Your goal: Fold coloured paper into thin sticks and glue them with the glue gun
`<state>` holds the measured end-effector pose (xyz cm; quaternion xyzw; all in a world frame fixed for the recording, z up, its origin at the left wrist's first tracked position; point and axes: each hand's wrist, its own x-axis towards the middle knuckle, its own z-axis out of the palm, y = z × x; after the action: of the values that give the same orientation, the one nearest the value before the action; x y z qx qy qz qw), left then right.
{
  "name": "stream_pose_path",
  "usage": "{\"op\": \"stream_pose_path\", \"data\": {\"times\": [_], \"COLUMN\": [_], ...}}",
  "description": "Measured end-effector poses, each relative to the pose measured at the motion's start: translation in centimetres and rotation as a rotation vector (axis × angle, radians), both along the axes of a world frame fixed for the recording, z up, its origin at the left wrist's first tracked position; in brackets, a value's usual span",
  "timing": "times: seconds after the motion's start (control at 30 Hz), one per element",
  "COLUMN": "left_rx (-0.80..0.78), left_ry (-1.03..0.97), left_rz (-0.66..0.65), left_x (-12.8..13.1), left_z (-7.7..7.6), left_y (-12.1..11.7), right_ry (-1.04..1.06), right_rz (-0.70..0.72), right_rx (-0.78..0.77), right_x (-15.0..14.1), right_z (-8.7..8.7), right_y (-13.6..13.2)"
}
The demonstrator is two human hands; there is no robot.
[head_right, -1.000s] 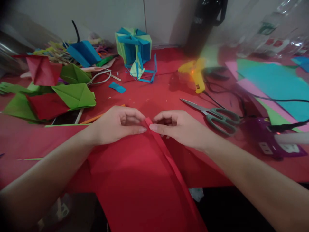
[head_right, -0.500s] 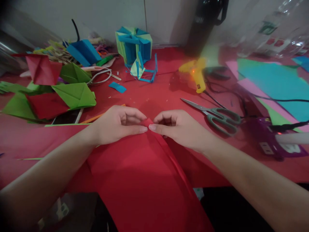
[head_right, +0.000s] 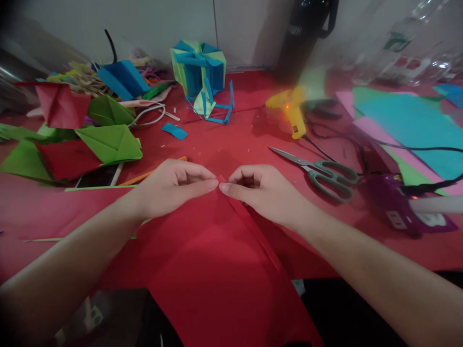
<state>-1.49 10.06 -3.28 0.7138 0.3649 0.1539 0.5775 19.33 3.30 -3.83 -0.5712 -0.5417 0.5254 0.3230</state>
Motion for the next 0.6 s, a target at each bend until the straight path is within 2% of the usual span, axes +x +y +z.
{"op": "stream_pose_path", "data": {"times": [0.6], "left_rx": [-0.109], "left_ry": [-0.045], "left_rz": [0.003], "left_x": [-0.16], "left_z": [0.11], "left_y": [-0.41], "right_ry": [-0.002], "right_rz": [-0.035], "right_rx": [0.008], "right_x": [-0.53], "right_z": [0.19], "right_y": [-0.08]}}
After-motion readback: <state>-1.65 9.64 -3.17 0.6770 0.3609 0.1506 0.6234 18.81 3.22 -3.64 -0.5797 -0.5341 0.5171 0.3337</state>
